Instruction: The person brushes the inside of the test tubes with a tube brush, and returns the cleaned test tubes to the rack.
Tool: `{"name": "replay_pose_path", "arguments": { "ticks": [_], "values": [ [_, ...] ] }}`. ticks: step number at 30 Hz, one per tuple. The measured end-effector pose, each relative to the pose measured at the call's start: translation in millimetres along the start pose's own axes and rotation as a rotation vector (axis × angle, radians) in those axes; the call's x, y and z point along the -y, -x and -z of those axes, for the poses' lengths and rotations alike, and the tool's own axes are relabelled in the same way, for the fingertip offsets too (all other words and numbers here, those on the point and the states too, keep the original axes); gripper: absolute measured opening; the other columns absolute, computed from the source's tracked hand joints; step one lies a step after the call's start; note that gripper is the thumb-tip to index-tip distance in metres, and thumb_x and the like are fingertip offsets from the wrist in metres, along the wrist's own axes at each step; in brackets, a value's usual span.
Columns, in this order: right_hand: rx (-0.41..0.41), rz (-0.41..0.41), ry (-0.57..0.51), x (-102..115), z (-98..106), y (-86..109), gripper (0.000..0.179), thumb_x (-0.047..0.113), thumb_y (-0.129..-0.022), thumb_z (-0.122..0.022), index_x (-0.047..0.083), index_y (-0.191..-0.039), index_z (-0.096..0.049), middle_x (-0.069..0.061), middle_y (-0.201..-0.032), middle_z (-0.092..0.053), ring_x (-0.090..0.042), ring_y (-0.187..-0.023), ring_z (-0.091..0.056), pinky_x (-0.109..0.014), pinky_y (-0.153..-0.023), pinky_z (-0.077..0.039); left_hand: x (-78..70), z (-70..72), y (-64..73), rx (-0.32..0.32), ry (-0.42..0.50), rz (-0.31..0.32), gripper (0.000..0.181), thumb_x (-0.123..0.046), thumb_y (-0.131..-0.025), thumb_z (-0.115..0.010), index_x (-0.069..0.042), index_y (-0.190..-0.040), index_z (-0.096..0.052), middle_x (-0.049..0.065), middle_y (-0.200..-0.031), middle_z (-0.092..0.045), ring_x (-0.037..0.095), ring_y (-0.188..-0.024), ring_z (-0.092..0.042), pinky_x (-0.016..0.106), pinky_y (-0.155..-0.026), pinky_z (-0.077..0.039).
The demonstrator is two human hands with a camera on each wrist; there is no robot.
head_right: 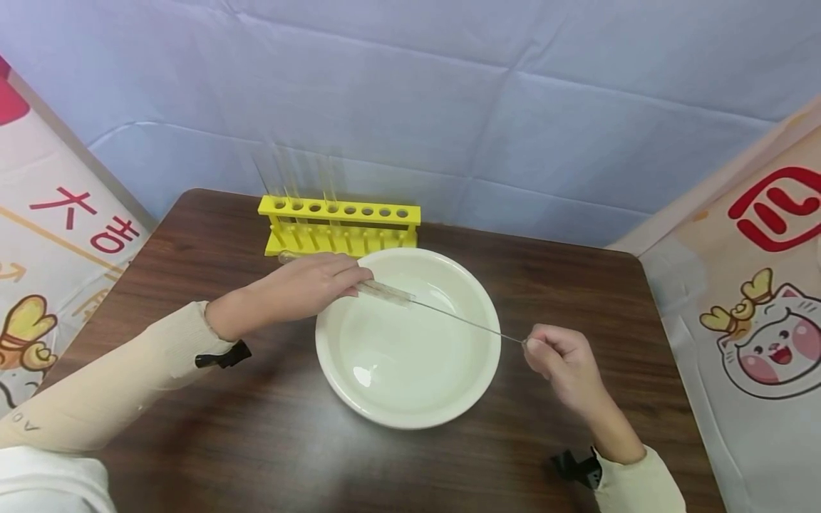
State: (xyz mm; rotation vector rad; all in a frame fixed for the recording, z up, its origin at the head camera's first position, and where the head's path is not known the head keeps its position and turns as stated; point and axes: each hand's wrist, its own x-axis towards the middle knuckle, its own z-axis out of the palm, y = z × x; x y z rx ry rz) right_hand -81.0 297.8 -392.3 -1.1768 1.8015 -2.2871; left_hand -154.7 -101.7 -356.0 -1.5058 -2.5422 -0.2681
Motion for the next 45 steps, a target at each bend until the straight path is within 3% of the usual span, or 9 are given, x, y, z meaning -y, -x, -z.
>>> {"name": "replay_pose_path", "arguments": {
  "ticks": [16,28,40,45],
  "values": [
    [0.034,0.051,-0.091,7,11,4.2,0.040,-0.026,-0.095,-0.021,-0.001,-0.067,-0.034,-0.004,-0.058,-0.026,-0.012,-0.052,-0.021,-0.025,-0.049,-0.018,3.7,3.0,6.8,0.019,-0.016,0.040,0.032,-0.020,-0.104,-0.061,-0.004,-0.132,-0.060,0.009,-0.125,-0.067,0.025,-0.118,-0.063,0.040,-0.103,-0.049],
    [0.058,0.027,-0.149,10,21,11.9,0.042,-0.023,-0.097,-0.017,-0.001,-0.066,-0.034,-0.005,-0.056,-0.028,-0.012,-0.050,-0.021,-0.024,-0.048,-0.020,11.2,-0.7,16.4,-0.044,-0.043,0.009,0.030,-0.016,-0.101,-0.065,-0.002,-0.128,-0.062,0.010,-0.119,-0.068,0.026,-0.112,-0.065,0.039,-0.099,-0.051],
    [0.075,0.003,-0.202,13,29,17.9,0.042,-0.023,-0.096,-0.013,-0.002,-0.066,-0.033,-0.006,-0.056,-0.029,-0.013,-0.048,-0.023,-0.023,-0.047,-0.021,11.0,1.3,23.5,-0.031,-0.027,0.024,0.029,-0.016,-0.101,-0.066,-0.003,-0.126,-0.063,0.008,-0.109,-0.067,0.024,-0.099,-0.065,0.037,-0.089,-0.055],
    [0.085,-0.001,-0.220,13,30,18.6,0.041,-0.022,-0.097,-0.013,-0.002,-0.066,-0.032,-0.006,-0.056,-0.029,-0.013,-0.047,-0.023,-0.024,-0.047,-0.021,10.0,2.6,25.7,-0.033,-0.027,0.035,0.029,-0.016,-0.101,-0.067,-0.003,-0.126,-0.062,0.007,-0.110,-0.067,0.024,-0.100,-0.066,0.037,-0.089,-0.055]
  ]
}}
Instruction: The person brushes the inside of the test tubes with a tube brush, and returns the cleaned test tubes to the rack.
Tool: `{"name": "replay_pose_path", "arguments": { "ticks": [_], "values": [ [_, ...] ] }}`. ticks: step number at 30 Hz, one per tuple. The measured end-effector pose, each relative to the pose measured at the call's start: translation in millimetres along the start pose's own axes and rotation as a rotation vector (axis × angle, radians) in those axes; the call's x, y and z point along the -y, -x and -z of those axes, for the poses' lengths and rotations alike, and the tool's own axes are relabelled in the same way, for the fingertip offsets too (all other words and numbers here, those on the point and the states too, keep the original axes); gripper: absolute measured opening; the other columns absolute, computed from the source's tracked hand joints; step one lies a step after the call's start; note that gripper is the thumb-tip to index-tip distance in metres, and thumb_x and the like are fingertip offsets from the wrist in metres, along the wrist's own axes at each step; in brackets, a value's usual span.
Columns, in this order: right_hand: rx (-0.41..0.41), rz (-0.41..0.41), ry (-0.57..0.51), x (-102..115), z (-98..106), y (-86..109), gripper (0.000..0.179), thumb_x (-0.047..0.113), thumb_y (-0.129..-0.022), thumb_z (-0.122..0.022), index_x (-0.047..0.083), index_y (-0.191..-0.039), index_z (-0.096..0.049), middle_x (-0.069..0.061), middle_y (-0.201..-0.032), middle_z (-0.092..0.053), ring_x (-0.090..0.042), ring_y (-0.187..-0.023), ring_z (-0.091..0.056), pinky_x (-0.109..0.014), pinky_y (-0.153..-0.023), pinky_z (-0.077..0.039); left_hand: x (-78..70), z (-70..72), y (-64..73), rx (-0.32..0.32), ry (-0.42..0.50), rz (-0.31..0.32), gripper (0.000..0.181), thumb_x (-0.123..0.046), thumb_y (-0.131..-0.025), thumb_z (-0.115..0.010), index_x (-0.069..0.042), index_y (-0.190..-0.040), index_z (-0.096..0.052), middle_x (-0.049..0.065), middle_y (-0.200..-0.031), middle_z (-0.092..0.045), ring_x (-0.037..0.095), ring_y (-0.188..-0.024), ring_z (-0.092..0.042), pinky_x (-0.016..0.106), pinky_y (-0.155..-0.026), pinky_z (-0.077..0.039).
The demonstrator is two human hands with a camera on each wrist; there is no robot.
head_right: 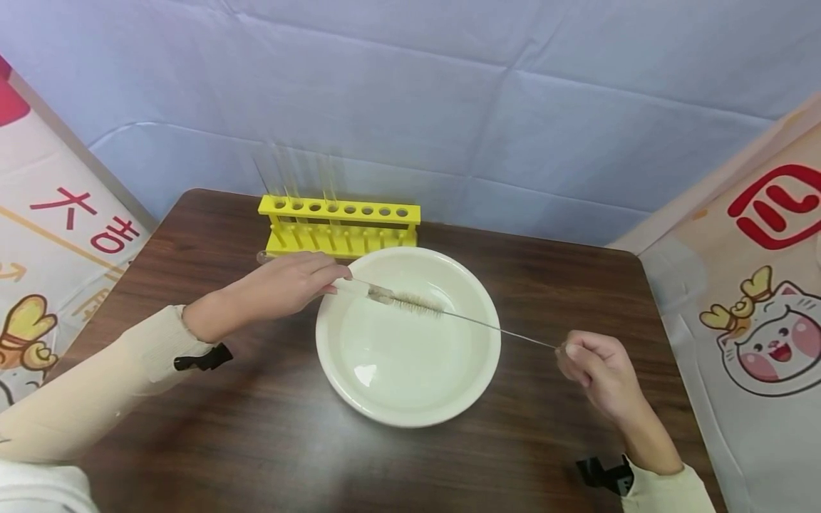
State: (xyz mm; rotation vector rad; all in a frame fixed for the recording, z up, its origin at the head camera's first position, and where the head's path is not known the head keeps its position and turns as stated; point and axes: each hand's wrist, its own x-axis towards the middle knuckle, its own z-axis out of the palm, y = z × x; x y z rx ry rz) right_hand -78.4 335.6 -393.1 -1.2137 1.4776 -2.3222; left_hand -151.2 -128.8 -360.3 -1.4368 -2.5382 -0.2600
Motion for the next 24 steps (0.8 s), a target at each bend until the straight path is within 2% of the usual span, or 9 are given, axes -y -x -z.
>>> {"name": "replay_pose_path", "arguments": {
  "ticks": [7,12,15,18,24],
  "values": [
    [0.008,0.003,-0.008,3,2,1.4,0.041,-0.021,-0.097,-0.013,-0.001,-0.066,-0.032,-0.005,-0.056,-0.029,-0.012,-0.048,-0.024,-0.024,-0.048,-0.022,2.1,-1.0,1.8,0.019,0.007,0.016,0.030,-0.016,-0.101,-0.066,-0.003,-0.127,-0.062,0.007,-0.113,-0.067,0.024,-0.103,-0.065,0.038,-0.091,-0.054],
    [-0.013,0.014,-0.082,9,11,8.4,0.041,-0.018,-0.099,-0.010,-0.001,-0.067,-0.029,-0.006,-0.057,-0.029,-0.013,-0.050,-0.025,-0.024,-0.050,-0.021,11.8,0.4,10.8,0.042,0.013,0.091,0.030,-0.017,-0.102,-0.065,-0.004,-0.129,-0.062,0.007,-0.117,-0.068,0.025,-0.110,-0.065,0.040,-0.097,-0.052],
    [-0.050,0.014,-0.119,12,22,16.4,0.040,-0.018,-0.099,-0.006,-0.001,-0.068,-0.027,-0.007,-0.058,-0.028,-0.014,-0.051,-0.024,-0.025,-0.051,-0.020,19.4,1.3,20.2,0.030,-0.001,0.128,0.030,-0.016,-0.101,-0.066,-0.004,-0.128,-0.063,0.008,-0.113,-0.068,0.026,-0.107,-0.065,0.042,-0.096,-0.053],
    [-0.084,0.006,-0.119,13,30,23.8,0.041,-0.018,-0.098,-0.003,-0.002,-0.068,-0.027,-0.007,-0.058,-0.028,-0.015,-0.051,-0.024,-0.026,-0.050,-0.020,24.1,0.9,26.6,0.011,-0.013,0.134,0.031,-0.015,-0.099,-0.069,-0.002,-0.127,-0.064,0.010,-0.108,-0.068,0.027,-0.102,-0.065,0.042,-0.092,-0.055],
    [-0.104,0.007,-0.113,13,34,28.3,0.041,-0.018,-0.098,-0.002,-0.003,-0.069,-0.027,-0.007,-0.058,-0.027,-0.015,-0.051,-0.023,-0.026,-0.050,-0.019,28.0,-1.0,29.3,-0.032,0.003,0.133,0.029,-0.011,-0.098,-0.069,-0.001,-0.124,-0.063,0.010,-0.108,-0.067,0.027,-0.102,-0.065,0.042,-0.091,-0.055]
  ]
}}
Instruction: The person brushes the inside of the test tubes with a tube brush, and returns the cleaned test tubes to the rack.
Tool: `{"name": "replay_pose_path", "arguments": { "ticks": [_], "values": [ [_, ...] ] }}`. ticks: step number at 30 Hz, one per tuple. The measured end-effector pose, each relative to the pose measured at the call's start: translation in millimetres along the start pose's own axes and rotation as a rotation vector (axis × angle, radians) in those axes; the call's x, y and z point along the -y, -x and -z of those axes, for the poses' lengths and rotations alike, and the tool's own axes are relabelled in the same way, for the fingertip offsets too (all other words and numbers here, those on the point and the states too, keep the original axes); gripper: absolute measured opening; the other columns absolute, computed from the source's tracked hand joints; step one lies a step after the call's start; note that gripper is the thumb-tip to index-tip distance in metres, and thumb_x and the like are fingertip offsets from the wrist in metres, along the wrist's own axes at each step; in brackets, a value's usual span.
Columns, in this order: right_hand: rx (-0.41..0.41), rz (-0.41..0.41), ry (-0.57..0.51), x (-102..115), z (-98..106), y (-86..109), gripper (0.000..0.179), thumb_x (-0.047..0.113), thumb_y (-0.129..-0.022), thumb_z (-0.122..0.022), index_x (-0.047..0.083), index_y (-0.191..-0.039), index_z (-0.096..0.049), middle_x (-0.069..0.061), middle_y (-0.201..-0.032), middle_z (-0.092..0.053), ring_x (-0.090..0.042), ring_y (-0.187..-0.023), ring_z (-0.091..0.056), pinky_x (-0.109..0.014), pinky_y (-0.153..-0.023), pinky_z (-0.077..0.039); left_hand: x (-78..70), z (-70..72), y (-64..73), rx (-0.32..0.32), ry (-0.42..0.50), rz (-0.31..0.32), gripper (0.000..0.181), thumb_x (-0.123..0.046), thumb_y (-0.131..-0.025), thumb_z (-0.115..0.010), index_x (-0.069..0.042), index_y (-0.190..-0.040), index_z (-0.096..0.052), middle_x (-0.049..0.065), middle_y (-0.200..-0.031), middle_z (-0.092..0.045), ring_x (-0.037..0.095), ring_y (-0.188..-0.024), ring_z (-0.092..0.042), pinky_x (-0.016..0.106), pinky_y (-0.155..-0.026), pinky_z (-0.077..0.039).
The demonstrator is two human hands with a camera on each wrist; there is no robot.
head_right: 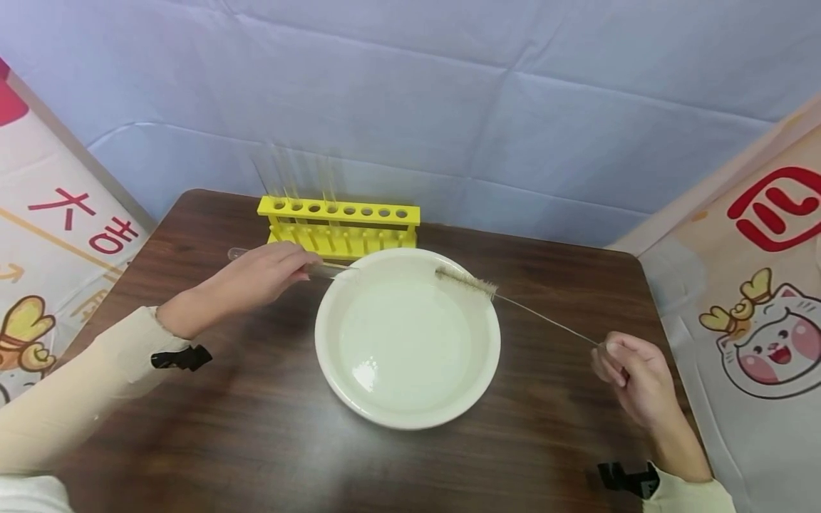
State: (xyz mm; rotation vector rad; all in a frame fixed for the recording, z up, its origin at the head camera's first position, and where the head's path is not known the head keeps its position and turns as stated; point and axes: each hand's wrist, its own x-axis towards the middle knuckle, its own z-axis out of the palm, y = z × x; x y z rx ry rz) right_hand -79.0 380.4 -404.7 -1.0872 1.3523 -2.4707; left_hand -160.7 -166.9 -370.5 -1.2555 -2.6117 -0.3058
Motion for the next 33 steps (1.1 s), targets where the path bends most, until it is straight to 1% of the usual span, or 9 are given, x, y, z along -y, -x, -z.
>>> {"name": "replay_pose_path", "arguments": {
  "ticks": [3,8,11,15,19,24,26,29,33],
  "values": [
    [-0.006,-0.015,0.005,0,0,0.6,0.041,-0.019,-0.097,-0.002,-0.003,-0.068,-0.027,-0.007,-0.058,-0.027,-0.016,-0.051,-0.023,-0.027,-0.050,-0.019,1.3,0.0,0.1,-0.031,0.010,0.008,0.028,-0.011,-0.098,-0.069,0.000,-0.123,-0.062,0.011,-0.108,-0.067,0.028,-0.101,-0.065,0.042,-0.089,-0.055],
    [0.005,-0.051,0.008,-2,1,0.5,0.041,-0.020,-0.094,0.000,-0.002,-0.068,-0.027,-0.007,-0.057,-0.027,-0.015,-0.050,-0.022,-0.026,-0.049,-0.019,2.0,3.0,0.8,-0.088,0.087,0.068,0.030,-0.010,-0.097,-0.070,0.000,-0.124,-0.060,0.010,-0.100,-0.062,0.025,-0.090,-0.060,0.039,-0.079,-0.053],
    [0.037,-0.075,0.031,-3,1,-0.6,0.041,-0.020,-0.095,-0.001,-0.001,-0.069,-0.026,-0.007,-0.057,-0.027,-0.015,-0.049,-0.022,-0.025,-0.049,-0.020,3.0,5.8,0.7,-0.137,0.148,0.108,0.032,-0.009,-0.098,-0.069,0.000,-0.127,-0.059,0.010,-0.101,-0.061,0.022,-0.087,-0.057,0.038,-0.075,-0.052],
    [0.094,-0.121,0.104,-5,-5,-3.6,0.042,-0.021,-0.095,-0.003,0.000,-0.069,-0.027,-0.006,-0.058,-0.028,-0.014,-0.048,-0.023,-0.025,-0.048,-0.022,6.2,9.6,-2.4,-0.210,0.231,0.177,0.032,-0.008,-0.101,-0.064,0.002,-0.130,-0.056,0.012,-0.106,-0.061,0.024,-0.090,-0.058,0.040,-0.076,-0.052],
    [0.135,-0.171,0.195,-8,-17,-8.4,0.043,-0.024,-0.093,-0.005,0.001,-0.069,-0.030,-0.005,-0.057,-0.029,-0.014,-0.047,-0.024,-0.027,-0.046,-0.023,10.1,13.0,-7.9,-0.318,0.345,0.244,0.029,-0.005,-0.102,-0.060,0.004,-0.129,-0.055,0.016,-0.111,-0.060,0.027,-0.094,-0.058,0.042,-0.080,-0.051],
    [0.147,-0.203,0.284,-11,-33,-13.3,0.045,-0.029,-0.090,-0.010,0.002,-0.070,-0.035,-0.005,-0.057,-0.031,-0.016,-0.047,-0.025,-0.028,-0.045,-0.023,12.0,18.7,-17.9,-0.495,0.438,0.274,0.028,-0.005,-0.103,-0.058,0.008,-0.127,-0.056,0.022,-0.119,-0.055,0.027,-0.102,-0.059,0.038,-0.083,-0.054],
    [0.152,-0.204,0.318,-13,-38,-14.3,0.045,-0.031,-0.088,-0.012,0.002,-0.070,-0.036,-0.006,-0.058,-0.031,-0.016,-0.047,-0.026,-0.027,-0.045,-0.024,12.7,21.0,-22.9,-0.563,0.465,0.280,0.027,-0.004,-0.103,-0.058,0.008,-0.126,-0.056,0.023,-0.116,-0.054,0.026,-0.102,-0.058,0.035,-0.082,-0.054],
    [0.148,-0.216,0.402,-15,-44,-15.4,0.046,-0.033,-0.087,-0.017,0.004,-0.069,-0.039,-0.005,-0.058,-0.033,-0.015,-0.047,-0.029,-0.026,-0.044,-0.026,15.1,23.0,-30.3,-0.655,0.503,0.291,0.025,-0.003,-0.102,-0.059,0.009,-0.124,-0.057,0.023,-0.110,-0.055,0.024,-0.098,-0.057,0.030,-0.086,-0.051],
    [0.130,-0.249,0.515,-17,-49,-16.0,0.046,-0.033,-0.087,-0.024,0.005,-0.069,-0.042,-0.004,-0.057,-0.035,-0.014,-0.046,-0.032,-0.024,-0.043,-0.028,19.8,23.0,-37.9,-0.730,0.531,0.324,0.025,-0.004,-0.101,-0.061,0.009,-0.122,-0.059,0.020,-0.103,-0.058,0.022,-0.095,-0.056,0.031,-0.090,-0.047]
  ]
}}
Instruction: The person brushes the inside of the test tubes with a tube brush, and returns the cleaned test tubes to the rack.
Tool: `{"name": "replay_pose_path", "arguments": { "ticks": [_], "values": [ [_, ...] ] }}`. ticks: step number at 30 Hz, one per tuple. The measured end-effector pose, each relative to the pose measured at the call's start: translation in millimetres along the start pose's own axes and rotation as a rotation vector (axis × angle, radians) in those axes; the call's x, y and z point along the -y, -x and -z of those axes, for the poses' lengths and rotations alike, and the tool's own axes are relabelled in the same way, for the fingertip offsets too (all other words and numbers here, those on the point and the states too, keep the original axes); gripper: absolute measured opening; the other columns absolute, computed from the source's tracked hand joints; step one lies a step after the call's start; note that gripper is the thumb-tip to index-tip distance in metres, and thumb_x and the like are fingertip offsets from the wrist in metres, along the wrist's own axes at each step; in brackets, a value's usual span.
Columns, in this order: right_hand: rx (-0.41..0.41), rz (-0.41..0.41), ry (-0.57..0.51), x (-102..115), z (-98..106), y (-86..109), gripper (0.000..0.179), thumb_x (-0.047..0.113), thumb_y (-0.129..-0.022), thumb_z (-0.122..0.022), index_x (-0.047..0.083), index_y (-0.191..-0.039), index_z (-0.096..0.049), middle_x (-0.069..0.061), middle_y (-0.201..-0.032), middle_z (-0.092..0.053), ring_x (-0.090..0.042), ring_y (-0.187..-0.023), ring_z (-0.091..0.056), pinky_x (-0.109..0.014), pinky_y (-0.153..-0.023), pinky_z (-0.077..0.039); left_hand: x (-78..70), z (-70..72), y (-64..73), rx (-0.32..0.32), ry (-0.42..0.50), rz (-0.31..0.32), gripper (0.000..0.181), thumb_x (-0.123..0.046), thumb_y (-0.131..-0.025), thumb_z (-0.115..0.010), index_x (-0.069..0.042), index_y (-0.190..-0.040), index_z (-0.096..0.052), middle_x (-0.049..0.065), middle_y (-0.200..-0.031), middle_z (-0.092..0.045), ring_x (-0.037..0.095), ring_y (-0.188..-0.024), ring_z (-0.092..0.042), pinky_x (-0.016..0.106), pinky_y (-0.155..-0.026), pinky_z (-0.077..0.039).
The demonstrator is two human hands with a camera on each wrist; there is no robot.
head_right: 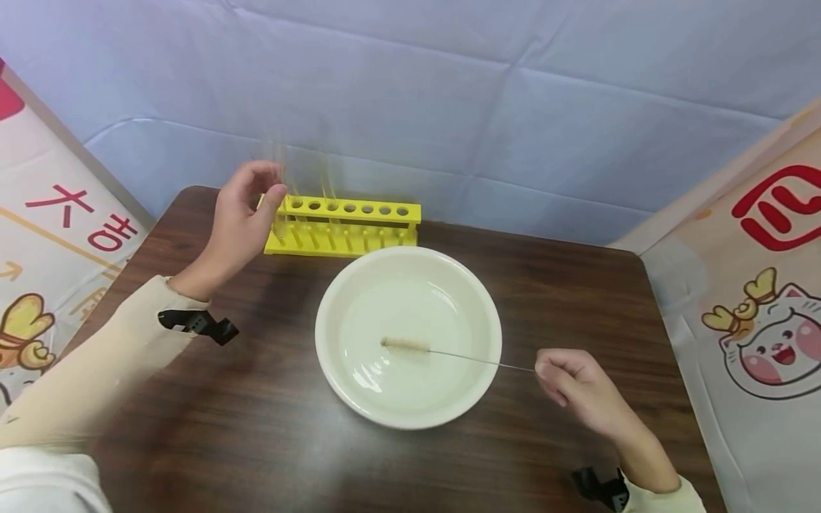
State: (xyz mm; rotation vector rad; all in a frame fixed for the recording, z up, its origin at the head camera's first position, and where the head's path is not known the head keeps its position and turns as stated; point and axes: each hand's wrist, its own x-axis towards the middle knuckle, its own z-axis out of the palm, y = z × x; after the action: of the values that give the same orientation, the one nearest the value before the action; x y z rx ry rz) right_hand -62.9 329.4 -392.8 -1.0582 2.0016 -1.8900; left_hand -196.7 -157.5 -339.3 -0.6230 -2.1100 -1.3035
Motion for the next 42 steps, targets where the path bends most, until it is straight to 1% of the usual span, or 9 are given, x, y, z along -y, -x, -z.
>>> {"name": "replay_pose_path", "arguments": {
  "ticks": [4,7,10,15,18,25,31,37,42],
  "values": [
    [0.003,-0.029,0.041,1,-3,0.4,0.045,-0.032,-0.088,-0.028,0.006,-0.070,-0.042,-0.004,-0.057,-0.036,-0.014,-0.046,-0.033,-0.024,-0.043,-0.028,4.5,-2.0,-4.5,-0.034,0.024,0.054,0.027,-0.007,-0.101,-0.063,0.008,-0.123,-0.060,0.019,-0.103,-0.060,0.019,-0.093,-0.056,0.032,-0.087,-0.047],
    [0.012,-0.030,0.048,1,-5,0.8,0.045,-0.033,-0.087,-0.029,0.006,-0.070,-0.043,-0.004,-0.057,-0.037,-0.014,-0.046,-0.034,-0.023,-0.043,-0.029,7.0,-3.3,-7.2,-0.052,0.017,0.100,0.028,-0.010,-0.101,-0.064,0.006,-0.125,-0.061,0.018,-0.104,-0.059,0.017,-0.094,-0.058,0.029,-0.086,-0.049],
    [0.017,-0.026,0.052,1,-5,1.0,0.044,-0.032,-0.088,-0.029,0.006,-0.070,-0.044,-0.004,-0.058,-0.038,-0.014,-0.046,-0.034,-0.023,-0.042,-0.029,9.4,-5.8,-10.5,-0.086,-0.009,0.133,0.029,-0.011,-0.101,-0.065,0.006,-0.124,-0.062,0.017,-0.104,-0.059,0.019,-0.098,-0.061,0.026,-0.083,-0.051],
    [0.018,-0.078,0.121,5,-7,-0.8,0.044,-0.029,-0.090,-0.032,0.008,-0.070,-0.044,-0.003,-0.057,-0.038,-0.015,-0.045,-0.035,-0.021,-0.042,-0.030,16.6,-11.5,-17.2,-0.145,-0.066,0.142,0.030,-0.012,-0.100,-0.066,0.007,-0.123,-0.063,0.020,-0.105,-0.060,0.027,-0.101,-0.064,0.019,-0.079,-0.049],
    [0.018,-0.126,0.179,9,-8,-2.3,0.045,-0.027,-0.092,-0.034,0.011,-0.070,-0.044,-0.003,-0.056,-0.038,-0.017,-0.044,-0.034,-0.020,-0.042,-0.031,22.6,-14.6,-20.7,-0.161,-0.104,0.128,0.033,-0.014,-0.100,-0.066,0.008,-0.125,-0.063,0.021,-0.105,-0.061,0.028,-0.101,-0.065,0.021,-0.080,-0.051],
    [0.015,-0.178,0.229,11,-7,-3.2,0.045,-0.024,-0.094,-0.036,0.013,-0.069,-0.044,-0.003,-0.056,-0.038,-0.018,-0.044,-0.034,-0.021,-0.041,-0.031,32.8,-22.2,-27.3,-0.138,-0.167,0.139,0.033,-0.016,-0.100,-0.066,0.005,-0.126,-0.064,0.019,-0.106,-0.060,0.027,-0.102,-0.065,0.041,-0.086,-0.057],
    [0.010,-0.192,0.225,12,-9,-1.3,0.045,-0.024,-0.094,-0.036,0.013,-0.070,-0.044,-0.003,-0.056,-0.039,-0.019,-0.044,-0.034,-0.021,-0.041,-0.031,40.9,-31.0,-27.2,-0.133,-0.202,0.112,0.034,-0.015,-0.100,-0.066,0.005,-0.127,-0.063,0.020,-0.108,-0.059,0.030,-0.104,-0.065,0.042,-0.087,-0.058],
    [-0.018,-0.172,0.206,9,-9,-0.4,0.046,-0.025,-0.094,-0.035,0.012,-0.069,-0.044,-0.002,-0.056,-0.039,-0.018,-0.044,-0.033,-0.020,-0.040,-0.029,42.0,-38.2,-28.6,-0.129,-0.226,0.093,0.034,-0.014,-0.100,-0.066,0.005,-0.128,-0.062,0.021,-0.109,-0.059,0.031,-0.104,-0.064,0.040,-0.090,-0.057],
    [-0.036,-0.091,0.162,5,-9,0.3,0.046,-0.028,-0.092,-0.033,0.010,-0.069,-0.045,-0.002,-0.058,-0.039,-0.015,-0.047,-0.035,-0.023,-0.043,-0.029,41.1,-43.1,-29.0,-0.105,-0.249,0.092,0.037,-0.012,-0.099,-0.067,0.006,-0.130,-0.059,0.021,-0.108,-0.058,0.032,-0.105,-0.063,0.042,-0.090,-0.057]
  ]
}}
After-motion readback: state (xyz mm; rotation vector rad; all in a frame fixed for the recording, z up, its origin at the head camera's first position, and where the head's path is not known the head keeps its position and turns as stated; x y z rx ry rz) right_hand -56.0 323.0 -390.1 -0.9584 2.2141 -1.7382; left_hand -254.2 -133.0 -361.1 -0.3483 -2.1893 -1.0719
